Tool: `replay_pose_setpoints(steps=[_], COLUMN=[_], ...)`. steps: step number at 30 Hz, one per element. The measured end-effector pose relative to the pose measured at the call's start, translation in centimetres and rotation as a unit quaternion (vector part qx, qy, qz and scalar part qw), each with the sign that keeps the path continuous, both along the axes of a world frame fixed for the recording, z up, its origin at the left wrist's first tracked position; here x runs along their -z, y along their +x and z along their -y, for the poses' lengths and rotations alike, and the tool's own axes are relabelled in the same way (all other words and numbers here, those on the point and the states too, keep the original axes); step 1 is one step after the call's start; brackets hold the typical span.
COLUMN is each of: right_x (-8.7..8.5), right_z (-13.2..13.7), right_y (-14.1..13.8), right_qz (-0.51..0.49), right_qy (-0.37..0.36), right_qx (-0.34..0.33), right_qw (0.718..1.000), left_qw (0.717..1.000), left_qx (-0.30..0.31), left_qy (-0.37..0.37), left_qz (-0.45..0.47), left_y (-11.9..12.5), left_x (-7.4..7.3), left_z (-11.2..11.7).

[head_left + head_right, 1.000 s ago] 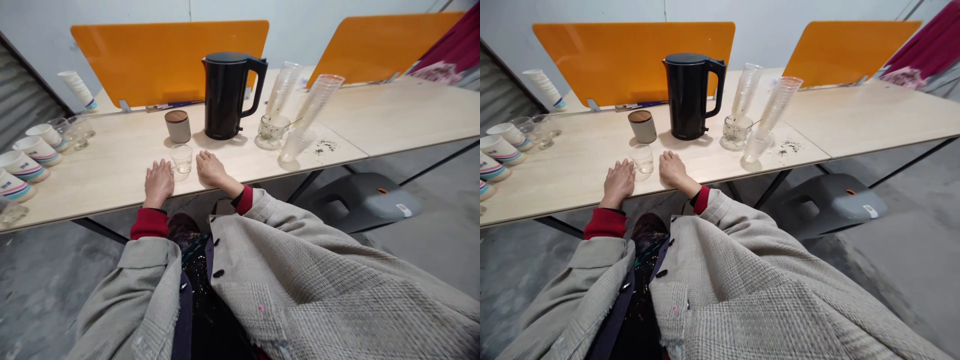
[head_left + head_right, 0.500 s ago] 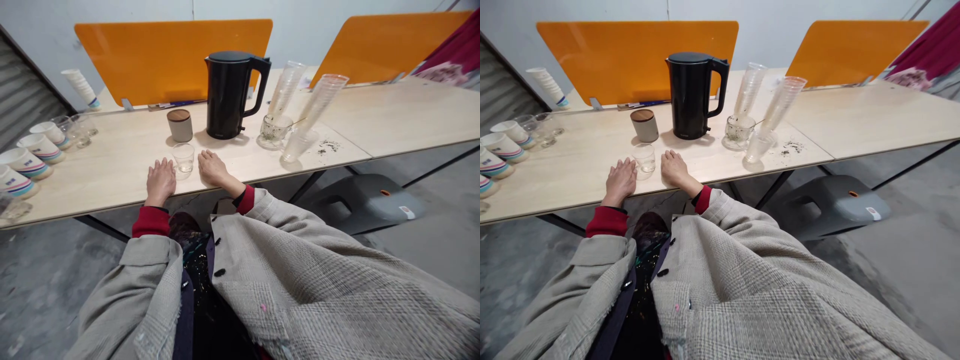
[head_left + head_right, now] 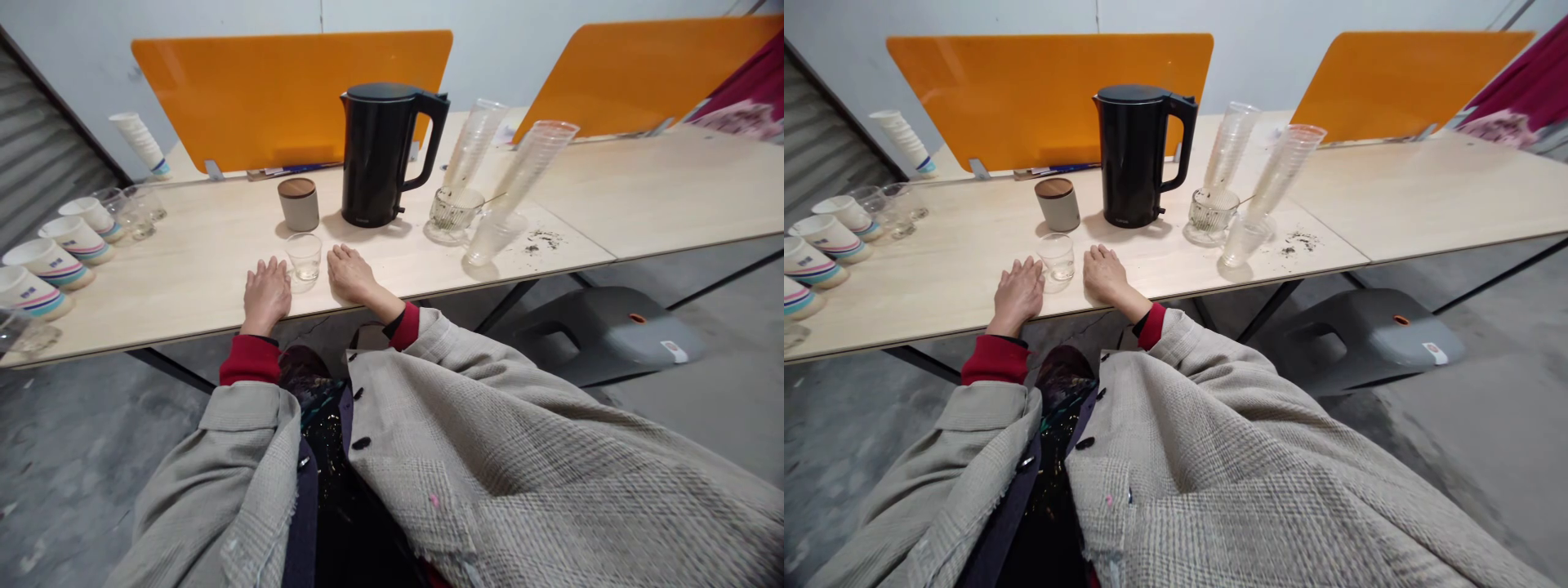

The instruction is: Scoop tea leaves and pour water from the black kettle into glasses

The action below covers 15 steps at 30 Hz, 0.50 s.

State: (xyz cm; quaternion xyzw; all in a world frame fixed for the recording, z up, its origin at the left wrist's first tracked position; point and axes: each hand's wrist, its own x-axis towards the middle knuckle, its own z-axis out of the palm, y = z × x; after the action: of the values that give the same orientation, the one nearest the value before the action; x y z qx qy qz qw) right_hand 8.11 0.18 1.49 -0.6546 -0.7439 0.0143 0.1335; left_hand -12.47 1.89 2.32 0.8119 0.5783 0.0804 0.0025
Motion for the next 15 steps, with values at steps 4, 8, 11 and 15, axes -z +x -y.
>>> replay_pose_setpoints(steps=[4,8,11,15], right_x=[0.20,0.37,0.37,0.48], right_z=[-0.10,-0.18,-0.19,-0.27], right_y=[-0.01,0.04,0.06,0.09], right_qz=[-0.004,-0.002,0.002,0.001], right_qy=[0.008,0.013,0.013,0.014], right_qx=[-0.003,-0.006,-0.006,-0.008], right_qw=[1.000,1.000,1.000,1.000], left_qw=[1.000,1.000,1.000,1.000], left_qx=[-0.001,-0.002,-0.002,0.001], left_qy=[0.007,0.009,0.006,0.003], left_qz=[0.002,-0.002,-0.006,-0.011], left_y=[-0.05,-0.07,-0.07,-0.07], left_x=[0.25,0.34,0.25,0.15], left_z=[-0.09,-0.14,-0.14,-0.15])
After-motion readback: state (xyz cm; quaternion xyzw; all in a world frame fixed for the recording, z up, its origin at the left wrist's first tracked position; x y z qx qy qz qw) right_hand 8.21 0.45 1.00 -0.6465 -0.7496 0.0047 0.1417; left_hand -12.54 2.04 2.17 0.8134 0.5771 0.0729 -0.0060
